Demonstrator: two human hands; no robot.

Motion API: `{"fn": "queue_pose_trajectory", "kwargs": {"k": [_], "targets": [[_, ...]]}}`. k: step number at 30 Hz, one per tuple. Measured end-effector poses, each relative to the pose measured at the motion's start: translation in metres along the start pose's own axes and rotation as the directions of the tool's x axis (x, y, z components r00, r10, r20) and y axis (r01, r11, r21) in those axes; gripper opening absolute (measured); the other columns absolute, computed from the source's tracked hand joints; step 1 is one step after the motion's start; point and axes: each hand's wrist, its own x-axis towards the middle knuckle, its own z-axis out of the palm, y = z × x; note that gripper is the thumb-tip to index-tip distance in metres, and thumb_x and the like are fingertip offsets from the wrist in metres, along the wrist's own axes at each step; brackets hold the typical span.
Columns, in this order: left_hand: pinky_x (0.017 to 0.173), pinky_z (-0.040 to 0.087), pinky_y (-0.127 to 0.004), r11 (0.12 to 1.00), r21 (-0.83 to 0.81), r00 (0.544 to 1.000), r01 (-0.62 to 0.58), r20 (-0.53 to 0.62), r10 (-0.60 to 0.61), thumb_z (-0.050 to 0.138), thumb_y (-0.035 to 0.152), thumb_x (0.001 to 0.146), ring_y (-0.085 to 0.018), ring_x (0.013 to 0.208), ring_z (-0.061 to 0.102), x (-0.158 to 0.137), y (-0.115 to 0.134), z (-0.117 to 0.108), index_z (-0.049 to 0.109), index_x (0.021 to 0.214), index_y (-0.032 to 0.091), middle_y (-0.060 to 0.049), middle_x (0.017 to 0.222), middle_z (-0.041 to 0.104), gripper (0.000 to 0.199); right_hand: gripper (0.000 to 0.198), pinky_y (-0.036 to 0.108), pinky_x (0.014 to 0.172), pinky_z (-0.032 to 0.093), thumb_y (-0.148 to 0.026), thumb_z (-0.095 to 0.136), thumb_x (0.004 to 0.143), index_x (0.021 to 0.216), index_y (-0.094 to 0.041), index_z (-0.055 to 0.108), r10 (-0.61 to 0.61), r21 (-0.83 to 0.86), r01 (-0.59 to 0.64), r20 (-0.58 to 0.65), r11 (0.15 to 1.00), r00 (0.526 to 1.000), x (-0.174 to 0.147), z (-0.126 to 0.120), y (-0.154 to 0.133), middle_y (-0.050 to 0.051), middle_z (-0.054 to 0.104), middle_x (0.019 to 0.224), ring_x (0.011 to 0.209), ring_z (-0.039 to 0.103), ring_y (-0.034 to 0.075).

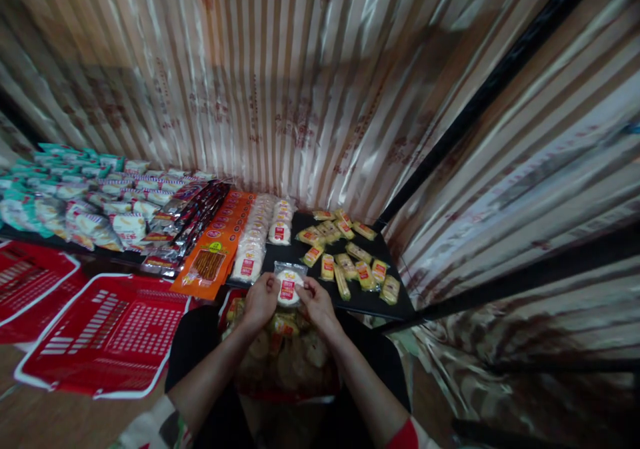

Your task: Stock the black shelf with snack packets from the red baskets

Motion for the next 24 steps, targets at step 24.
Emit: {"fn": "queue_pose_trajectory", "kwargs": {"k": [24], "targets": [[0.114,0.026,-0.04,0.915,0.298,0.955,-0.274,-0.027,0.294,0.036,0.001,0.075,-0.027,0.137,0.027,0.067,-0.007,0.048,0.04,0.134,-0.001,-0.02,0.143,0.036,0.059,0.019,0.026,0.068,0.047,-0.023,0.051,0.081,0.09,-0.016,0.065,-0.229,-0.756,0.131,-0.026,0.642,0.973,0.119,0.041,-0.017,0.008,0.07,0.084,0.075,0.064,0.019]]}}
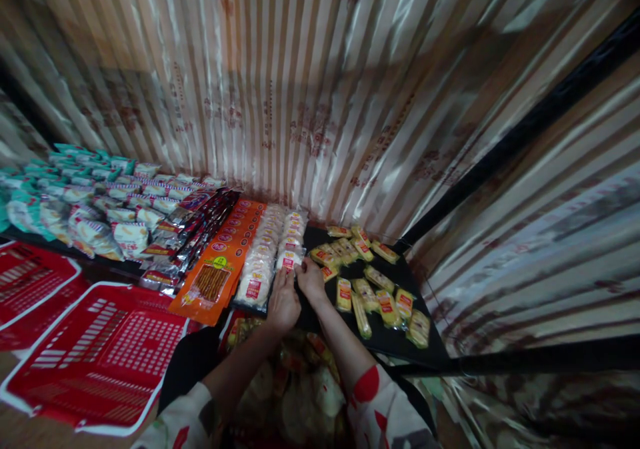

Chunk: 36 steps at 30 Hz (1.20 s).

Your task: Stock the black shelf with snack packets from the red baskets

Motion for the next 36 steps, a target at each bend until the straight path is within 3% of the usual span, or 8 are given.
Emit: {"fn": "queue_pose_trajectory", "kwargs": {"k": [8,15,20,24,28,31,34,36], "targets": [[0.115,0.023,-0.038,0.999,-0.034,0.999,0.028,0.021,-0.027,0.035,0.002,0.075,-0.025,0.137,0.026,0.01,-0.004,0.005,0.038,0.136,0.0,-0.018,0.145,0.034,0.061,0.029,0.028,0.08,0.044,-0.027,0.045,0.087,0.109,-0.015,0.06,0.081,-0.231,-0.062,0.075,0.971,0.994,0.009,-0.007,-0.01,0.012,0.067,0.102,0.096,0.062,0.022],[0.113,0.026,-0.041,1.0,0.015,1.0,-0.003,-0.012,0.003,0.036,0.002,0.073,-0.027,0.135,0.031,0.013,-0.009,0.011,0.042,0.132,-0.001,-0.02,0.14,0.042,0.059,0.032,0.03,0.087,0.044,-0.023,0.046,0.085,0.113,-0.011,0.058,0.032,-0.187,-0.023,0.046,0.982,0.998,0.017,0.001,-0.004,0.014,0.065,0.107,0.101,0.06,0.023],[0.112,0.028,-0.044,0.998,0.049,0.999,-0.034,-0.005,0.035,0.038,0.003,0.072,-0.03,0.135,0.029,0.012,-0.011,0.012,0.04,0.132,-0.004,-0.023,0.14,0.04,0.06,0.034,0.034,0.089,0.044,-0.02,0.046,0.084,0.115,-0.009,0.056,-0.008,-0.139,0.012,0.026,0.99,1.0,0.017,0.007,0.001,0.016,0.064,0.107,0.102,0.058,0.025],[0.112,0.029,-0.045,0.996,0.024,0.997,-0.082,-0.013,0.082,0.038,0.002,0.072,-0.03,0.136,0.027,0.007,-0.012,0.01,0.042,0.13,-0.003,-0.024,0.141,0.038,0.059,0.043,0.041,0.093,0.042,-0.018,0.048,0.081,0.123,-0.008,0.05,-0.061,-0.064,0.057,-0.062,0.996,0.996,0.005,0.005,0.0,0.021,0.055,0.119,0.111,0.052,0.029],[0.108,0.035,-0.043,0.981,-0.023,0.978,-0.195,-0.086,0.192,0.036,0.005,0.076,-0.026,0.127,0.042,-0.017,-0.015,-0.002,0.053,0.12,0.003,-0.021,0.131,0.051,0.047,0.04,0.04,0.098,0.039,-0.017,0.044,0.082,0.121,-0.012,0.052,-0.213,0.041,0.222,-0.155,0.974,0.965,-0.025,-0.005,-0.002,0.016,0.053,0.122,0.114,0.048,0.025],[0.1,0.044,-0.039,0.957,-0.08,0.957,-0.28,-0.106,0.271,0.033,0.007,0.081,-0.021,0.111,0.055,-0.052,-0.022,-0.015,0.06,0.108,0.009,-0.015,0.114,0.062,0.037,0.032,0.037,0.093,0.043,-0.02,0.037,0.086,0.112,-0.016,0.056,-0.304,0.129,0.331,-0.192,0.935,0.933,-0.062,-0.011,0.002,0.012,0.06,0.108,0.102,0.054,0.021],[0.092,0.048,-0.038,0.957,-0.08,0.96,-0.279,-0.046,0.276,0.035,0.01,0.084,-0.018,0.099,0.059,-0.095,-0.035,-0.026,0.062,0.1,0.016,-0.008,0.102,0.065,0.032,0.028,0.033,0.084,0.047,-0.023,0.036,0.088,0.103,-0.018,0.059,-0.299,0.213,0.324,-0.143,0.922,0.943,-0.106,-0.008,0.011,0.009,0.064,0.095,0.09,0.059,0.018],[0.092,0.048,-0.039,0.975,0.005,0.975,-0.22,-0.002,0.22,0.036,0.008,0.082,-0.019,0.098,0.058,-0.122,-0.046,-0.029,0.062,0.097,0.016,-0.009,0.101,0.065,0.031,0.026,0.032,0.082,0.047,-0.024,0.038,0.087,0.095,-0.02,0.062,-0.269,0.225,0.267,-0.02,0.937,0.963,-0.135,-0.002,0.02,0.007,0.066,0.091,0.087,0.061,0.018]]}}
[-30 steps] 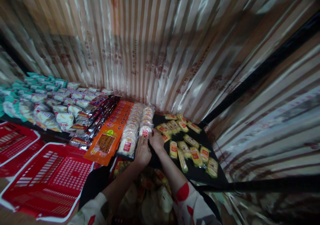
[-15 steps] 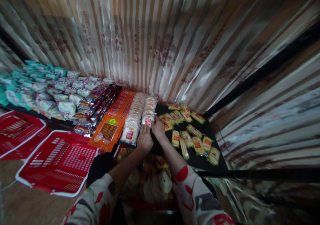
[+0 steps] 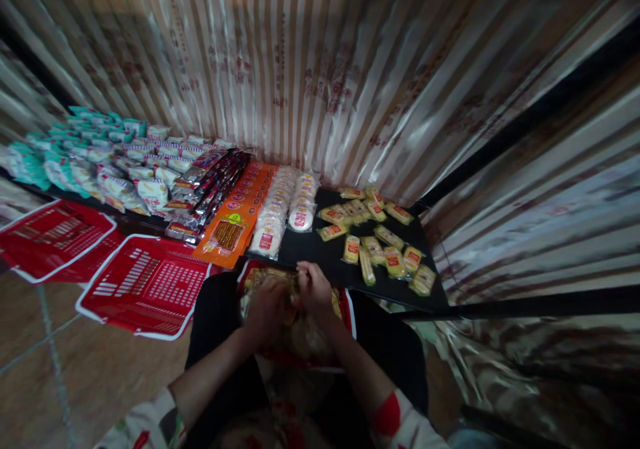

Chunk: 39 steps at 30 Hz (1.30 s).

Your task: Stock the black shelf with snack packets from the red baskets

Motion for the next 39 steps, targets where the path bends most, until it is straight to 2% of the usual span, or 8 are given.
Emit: {"fn": "queue_pose_trajectory", "kwargs": {"k": [2,5,7,10,16,24,30,39], "targets": [[0.097,0.044,-0.042,0.993,0.118,0.997,0.029,0.067,-0.037,0.039,0.009,0.08,-0.022,0.105,0.056,-0.025,-0.006,0.001,0.062,0.096,0.014,-0.011,0.102,0.064,0.029,0.025,0.032,0.081,0.048,-0.025,0.04,0.087,0.095,-0.02,0.063,0.068,-0.006,-0.069,0.197,0.998,0.978,-0.027,0.009,0.004,0.007,0.068,0.093,0.086,0.062,0.018],[0.105,0.034,-0.049,0.959,0.283,0.981,0.026,0.178,-0.079,0.044,0.011,0.076,-0.029,0.125,0.043,-0.052,-0.017,0.008,0.06,0.106,0.011,-0.015,0.115,0.06,0.033,0.027,0.035,0.089,0.046,-0.023,0.045,0.085,0.106,-0.02,0.062,0.13,-0.024,-0.132,0.424,0.991,0.896,-0.059,0.024,0.009,0.009,0.068,0.105,0.096,0.062,0.02],[0.103,0.034,-0.052,0.933,0.353,0.97,0.062,0.2,-0.14,0.045,0.012,0.076,-0.032,0.13,0.037,-0.064,-0.022,0.015,0.055,0.115,0.009,-0.018,0.127,0.053,0.041,0.034,0.038,0.096,0.042,-0.02,0.049,0.083,0.115,-0.021,0.059,0.139,-0.035,-0.14,0.498,0.99,0.856,-0.074,0.033,0.012,0.01,0.064,0.117,0.108,0.058,0.021],[0.102,0.034,-0.053,0.916,0.392,0.961,0.082,0.211,-0.177,0.046,0.013,0.076,-0.033,0.131,0.035,-0.071,-0.024,0.022,0.051,0.121,0.01,-0.019,0.132,0.049,0.045,0.045,0.042,0.103,0.035,-0.016,0.055,0.077,0.121,-0.019,0.056,0.116,-0.007,-0.133,0.537,0.991,0.835,-0.088,0.041,0.016,0.011,0.056,0.129,0.121,0.049,0.023],[0.102,0.036,-0.047,0.917,0.394,0.96,0.064,0.226,-0.164,0.049,0.015,0.081,-0.031,0.122,0.045,-0.067,-0.013,0.016,0.061,0.109,0.012,-0.018,0.124,0.055,0.031,0.053,0.043,0.104,0.036,-0.014,0.059,0.07,0.123,-0.021,0.056,0.129,0.075,-0.205,0.561,0.976,0.818,-0.099,0.032,0.018,0.011,0.055,0.13,0.121,0.05,0.024],[0.092,0.044,-0.04,0.923,0.374,0.952,0.09,0.24,-0.19,0.048,0.012,0.081,-0.027,0.104,0.054,-0.07,0.002,0.009,0.064,0.101,0.012,-0.016,0.113,0.057,0.025,0.048,0.045,0.103,0.038,-0.015,0.061,0.066,0.114,-0.022,0.061,0.035,0.137,-0.114,0.476,0.984,0.879,-0.111,0.036,0.02,0.01,0.062,0.121,0.116,0.054,0.026],[0.095,0.043,-0.036,0.964,0.19,0.97,0.185,0.122,-0.211,0.043,0.008,0.081,-0.024,0.104,0.053,-0.073,0.012,0.014,0.065,0.097,0.014,-0.013,0.11,0.058,0.027,0.056,0.041,0.102,0.04,-0.015,0.059,0.064,0.119,-0.022,0.057,0.041,0.168,-0.134,0.466,0.977,0.884,-0.112,0.041,0.018,0.009,0.06,0.122,0.115,0.054,0.024],[0.094,0.047,-0.037,0.961,-0.137,0.97,0.242,0.016,-0.242,0.04,0.005,0.076,-0.019,0.1,0.059,-0.058,0.018,0.018,0.066,0.091,0.016,-0.009,0.102,0.064,0.031,0.039,0.038,0.091,0.048,-0.023,0.049,0.073,0.11,-0.019,0.06,0.163,0.106,-0.205,0.313,0.973,0.936,-0.111,0.031,0.012,0.01,0.068,0.105,0.099,0.063,0.024]]}}
